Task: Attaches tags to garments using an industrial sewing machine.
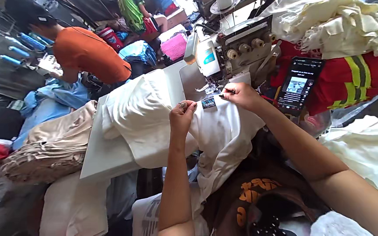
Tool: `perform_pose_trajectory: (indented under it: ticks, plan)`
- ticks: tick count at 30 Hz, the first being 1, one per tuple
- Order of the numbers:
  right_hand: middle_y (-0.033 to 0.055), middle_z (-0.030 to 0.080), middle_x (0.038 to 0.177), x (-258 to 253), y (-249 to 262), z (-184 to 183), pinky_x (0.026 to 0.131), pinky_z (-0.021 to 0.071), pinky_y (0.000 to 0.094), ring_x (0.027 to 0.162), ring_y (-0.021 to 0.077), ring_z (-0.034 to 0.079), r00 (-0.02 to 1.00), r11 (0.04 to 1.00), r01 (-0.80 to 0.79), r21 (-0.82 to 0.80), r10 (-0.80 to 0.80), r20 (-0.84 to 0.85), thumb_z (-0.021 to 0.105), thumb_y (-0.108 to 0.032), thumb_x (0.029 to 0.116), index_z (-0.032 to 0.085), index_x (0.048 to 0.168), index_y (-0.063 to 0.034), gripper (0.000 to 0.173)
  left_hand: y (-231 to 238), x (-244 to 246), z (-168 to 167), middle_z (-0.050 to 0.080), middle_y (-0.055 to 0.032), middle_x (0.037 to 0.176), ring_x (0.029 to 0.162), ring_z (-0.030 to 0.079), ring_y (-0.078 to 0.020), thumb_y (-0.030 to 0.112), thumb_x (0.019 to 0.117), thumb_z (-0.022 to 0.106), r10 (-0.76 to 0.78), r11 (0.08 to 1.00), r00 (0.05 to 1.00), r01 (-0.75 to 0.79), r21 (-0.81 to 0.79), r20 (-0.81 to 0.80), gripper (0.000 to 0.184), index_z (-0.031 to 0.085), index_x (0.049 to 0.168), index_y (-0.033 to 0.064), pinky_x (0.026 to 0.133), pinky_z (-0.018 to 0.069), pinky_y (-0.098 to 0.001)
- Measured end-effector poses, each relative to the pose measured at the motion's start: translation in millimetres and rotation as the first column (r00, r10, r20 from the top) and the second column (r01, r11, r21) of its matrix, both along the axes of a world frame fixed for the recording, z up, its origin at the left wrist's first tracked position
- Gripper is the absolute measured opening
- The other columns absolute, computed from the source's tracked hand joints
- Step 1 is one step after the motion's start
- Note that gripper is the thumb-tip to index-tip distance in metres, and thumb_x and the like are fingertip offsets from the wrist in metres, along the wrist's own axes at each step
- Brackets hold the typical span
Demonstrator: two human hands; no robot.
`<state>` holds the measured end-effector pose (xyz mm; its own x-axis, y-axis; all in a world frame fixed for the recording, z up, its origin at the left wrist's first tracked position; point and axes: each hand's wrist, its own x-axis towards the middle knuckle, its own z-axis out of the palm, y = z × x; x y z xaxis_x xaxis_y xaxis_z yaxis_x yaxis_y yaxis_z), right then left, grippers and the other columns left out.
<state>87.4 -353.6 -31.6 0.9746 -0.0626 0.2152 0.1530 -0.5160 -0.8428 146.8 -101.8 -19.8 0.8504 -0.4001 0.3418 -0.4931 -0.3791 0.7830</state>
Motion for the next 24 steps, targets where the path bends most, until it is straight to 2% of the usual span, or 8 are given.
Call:
perform_pose_trajectory:
  ticks: [4, 7, 8, 11, 13, 15, 19, 24]
  plan:
    - [0.0091, 0.066, 0.086, -1.7, 1.0, 3.3, 0.075, 0.05, 0.0458, 0.08, 0.0196, 0.062, 1.0, 1.0, -0.021, -0.013, 0.021, 0.007, 0.061, -0.015, 0.1008, 0.07, 0.095, -0.0032, 0.016, 8.5, -9.0, 9.6, 0.067, 0.0026, 0.081, 0.065, 0.06, -0.0012, 0.02, 0.1052, 0.058, -0.117, 0.993, 0.967, 0.111, -0.039, -0.227, 0.018, 0.071, 0.101, 0.0089, 0.061, 0.052, -0.0207]
    - [0.0034, 0.065, 0.084, -8.9, -3.1, 4.6, 0.073, 0.0506, 0.0327, 0.076, 0.0089, 0.06, 0.981, 0.985, -0.172, -0.003, 0.172, 0.092, 0.063, -0.013, 0.0993, 0.071, 0.096, -0.0045, 0.012, 18.1, -15.1, 16.0, 0.066, 0.0045, 0.07, 0.058, 0.06, -0.0027, 0.053, 0.1079, 0.035, -0.341, 0.935, 0.765, 0.336, -0.113, -0.547, 0.057, 0.073, 0.096, 0.0131, 0.055, 0.0526, -0.0221]
    - [0.0014, 0.066, 0.084, -13.4, -3.3, 7.7, 0.072, 0.0504, 0.0265, 0.075, 0.0044, 0.059, 0.96, 0.966, -0.258, 0.003, 0.256, 0.114, 0.063, -0.012, 0.0985, 0.071, 0.097, -0.0045, 0.011, 20.2, -17.6, 16.6, 0.066, 0.0055, 0.07, 0.059, 0.06, -0.0017, 0.057, 0.1069, 0.032, -0.392, 0.905, 0.688, 0.409, -0.12, -0.61, 0.06, 0.073, 0.093, 0.014, 0.056, 0.0516, -0.0207]
    - [-0.0007, 0.067, 0.085, -30.0, -2.8, 19.8, 0.067, 0.0484, 0.0158, 0.072, -0.0031, 0.057, 0.86, 0.862, -0.506, 0.026, 0.502, 0.087, 0.062, -0.006, 0.0977, 0.073, 0.1, -0.0027, 0.012, 23.1, -31.2, 21.2, 0.061, 0.01, 0.066, 0.058, 0.053, 0.0028, 0.039, 0.1082, 0.04, -0.449, 0.84, 0.58, 0.533, -0.1, -0.679, 0.046, 0.07, 0.083, 0.0156, 0.055, 0.0451, -0.0159]
    - [-0.003, 0.066, 0.078, -41.2, -0.1, 28.2, 0.048, 0.0381, 0.0125, 0.053, -0.0056, 0.046, 0.817, 0.817, -0.562, 0.13, 0.573, -0.063, 0.057, -0.01, 0.1028, 0.074, 0.104, -0.0043, 0.018, 25.5, -40.3, 34.2, 0.066, 0.0069, 0.072, 0.061, 0.058, 0.0027, 0.017, 0.1057, 0.051, -0.462, 0.827, 0.609, 0.559, -0.064, -0.645, 0.027, 0.071, 0.088, 0.0102, 0.056, 0.048, -0.0148]
    - [0.0004, 0.07, 0.079, -49.6, 6.0, 36.2, 0.039, 0.0341, 0.0156, 0.043, -0.0018, 0.041, 0.757, 0.789, -0.562, 0.248, 0.611, -0.231, 0.049, -0.013, 0.1074, 0.072, 0.109, -0.0037, 0.025, 23.6, -50.3, 51.1, 0.065, 0.003, 0.069, 0.059, 0.059, 0.0007, 0.007, 0.1001, 0.061, -0.474, 0.822, 0.651, 0.568, -0.033, -0.593, 0.015, 0.07, 0.088, 0.0044, 0.055, 0.05, -0.0155]
    - [-0.005, 0.057, 0.062, -58.6, 17.7, 30.3, 0.038, 0.032, 0.013, 0.041, -0.0043, 0.04, 0.666, 0.705, -0.574, 0.417, 0.698, -0.262, 0.059, -0.017, 0.104, 0.07, 0.102, -0.0031, 0.018, 18.3, -51.4, 64.7, 0.065, 0.0054, 0.069, 0.061, 0.059, 0.002, 0.008, 0.0968, 0.067, -0.485, 0.816, 0.71, 0.577, 0.028, -0.511, 0.011, 0.071, 0.087, 0.0052, 0.058, 0.0483, -0.0146]
    - [-0.005, 0.054, 0.06, -68.4, 23.0, 45.9, 0.04, 0.0315, 0.0125, 0.042, -0.0037, 0.039, 0.775, 0.767, -0.461, 0.446, 0.593, -0.22, 0.069, -0.005, 0.093, 0.066, 0.093, -0.0035, 0.003, 30.4, -50.1, 63.2, 0.07, 0.0032, 0.073, 0.066, 0.064, -0.0001, 0.004, 0.0914, 0.072, -0.508, 0.809, 0.671, 0.588, -0.03, -0.54, 0.002, 0.072, 0.09, 0.0047, 0.061, 0.0534, -0.0163]
